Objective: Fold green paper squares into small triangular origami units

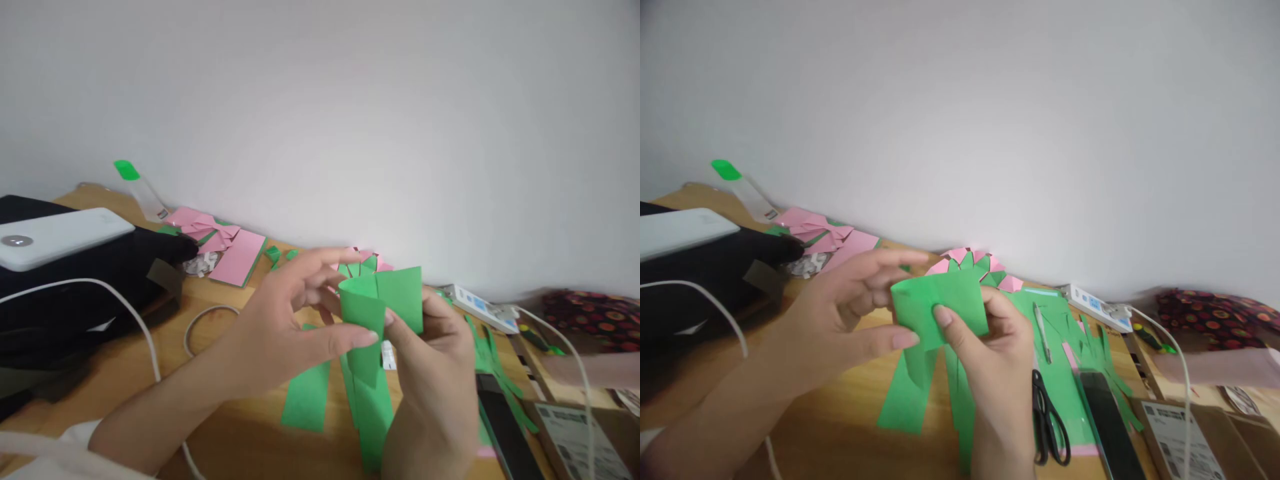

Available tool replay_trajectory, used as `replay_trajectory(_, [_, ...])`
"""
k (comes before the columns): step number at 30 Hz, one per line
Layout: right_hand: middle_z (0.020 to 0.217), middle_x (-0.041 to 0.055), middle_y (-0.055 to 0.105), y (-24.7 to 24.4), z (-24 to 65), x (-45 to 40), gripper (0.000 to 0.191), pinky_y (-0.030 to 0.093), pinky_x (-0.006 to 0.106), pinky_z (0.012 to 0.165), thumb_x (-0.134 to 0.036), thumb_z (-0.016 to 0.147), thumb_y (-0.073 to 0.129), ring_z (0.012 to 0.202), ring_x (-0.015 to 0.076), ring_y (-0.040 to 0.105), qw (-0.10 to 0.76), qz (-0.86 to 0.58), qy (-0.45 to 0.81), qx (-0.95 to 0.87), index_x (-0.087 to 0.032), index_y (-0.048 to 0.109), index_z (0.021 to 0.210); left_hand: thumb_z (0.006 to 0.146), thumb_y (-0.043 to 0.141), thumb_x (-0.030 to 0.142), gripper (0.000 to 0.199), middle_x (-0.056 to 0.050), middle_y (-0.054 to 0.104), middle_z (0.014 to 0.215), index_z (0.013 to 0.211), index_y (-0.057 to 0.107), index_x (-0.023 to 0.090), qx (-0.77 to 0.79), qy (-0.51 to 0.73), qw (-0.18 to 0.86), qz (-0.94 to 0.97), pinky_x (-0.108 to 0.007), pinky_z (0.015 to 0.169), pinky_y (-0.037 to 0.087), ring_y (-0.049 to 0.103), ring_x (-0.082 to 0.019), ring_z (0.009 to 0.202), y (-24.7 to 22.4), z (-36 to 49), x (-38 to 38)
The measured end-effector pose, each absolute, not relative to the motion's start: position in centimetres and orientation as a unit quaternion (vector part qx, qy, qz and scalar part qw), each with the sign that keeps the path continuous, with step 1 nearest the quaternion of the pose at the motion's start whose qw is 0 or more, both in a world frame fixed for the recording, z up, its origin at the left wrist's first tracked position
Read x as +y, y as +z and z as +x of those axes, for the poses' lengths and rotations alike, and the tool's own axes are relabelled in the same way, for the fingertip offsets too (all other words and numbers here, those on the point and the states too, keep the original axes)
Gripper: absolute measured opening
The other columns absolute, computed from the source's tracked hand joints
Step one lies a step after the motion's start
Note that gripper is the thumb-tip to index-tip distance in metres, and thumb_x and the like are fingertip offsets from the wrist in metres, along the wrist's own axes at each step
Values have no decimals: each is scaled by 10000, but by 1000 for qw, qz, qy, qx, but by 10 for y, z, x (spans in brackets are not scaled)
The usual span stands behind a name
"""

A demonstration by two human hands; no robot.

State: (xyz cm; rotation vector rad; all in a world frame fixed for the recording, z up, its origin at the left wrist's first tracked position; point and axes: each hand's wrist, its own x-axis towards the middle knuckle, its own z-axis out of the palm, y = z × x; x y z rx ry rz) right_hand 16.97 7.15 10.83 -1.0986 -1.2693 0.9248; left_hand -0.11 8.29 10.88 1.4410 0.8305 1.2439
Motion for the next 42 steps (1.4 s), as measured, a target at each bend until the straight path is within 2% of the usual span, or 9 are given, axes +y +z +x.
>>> replay_trajectory(2, [770,-5,757,108,169,70,112,597,242,604,-280,743,797,667,149,694,573,-465,401,-542,-253,739,834,764,760,278,293,-37,720,898,1037,671,219,352,503,511,602,-254,663,573,678,-168,768,111,-2,84])
replay_trajectory(5, [808,-1,764,110,170,68,79,604,256,649,-273,790,755,723,160,711,559,-440,422,-562,-267,743,868,775,724,253,195,-12,700,769,960,685,204,370,501,482,616,-245,608,539,644,-152,677,114,-3,84])
replay_trajectory(9, [869,-3,771,112,170,63,107,604,274,717,-253,823,728,810,171,721,557,-430,423,-571,-304,752,915,755,711,178,197,16,682,722,947,705,219,349,484,478,645,-227,558,500,609,-135,635,117,-4,84])
replay_trajectory(14, [847,-56,759,112,170,57,216,580,221,732,-168,832,716,804,123,702,554,-438,394,-588,-362,752,920,739,722,160,211,27,694,744,928,721,252,330,478,457,674,-228,535,475,601,-132,619,118,-4,82])
replay_trajectory(19, [833,-47,752,112,170,54,219,580,251,721,-145,820,721,770,130,695,560,-437,380,-592,-339,757,914,757,735,167,208,43,698,750,945,719,255,326,476,433,692,-209,522,458,572,-102,581,118,-5,82])
replay_trajectory(27, [791,-93,736,114,167,53,209,540,175,676,-147,827,721,724,72,659,561,-440,359,-602,-340,750,901,810,699,146,193,64,706,805,972,708,250,342,447,446,696,-187,612,494,610,-86,684,120,-6,79])
replay_trajectory(34, [801,-90,747,114,166,52,179,531,209,699,-163,805,743,734,90,666,562,-464,330,-600,-326,744,879,810,696,129,211,98,693,818,957,691,279,346,442,445,698,-159,595,475,606,-67,696,119,-6,79])
replay_trajectory(42, [757,-74,738,118,167,52,130,518,203,608,-184,805,738,668,91,653,551,-466,326,-611,-305,740,854,804,707,109,252,111,689,829,971,682,296,352,444,433,701,-140,596,467,588,-53,680,117,-6,78])
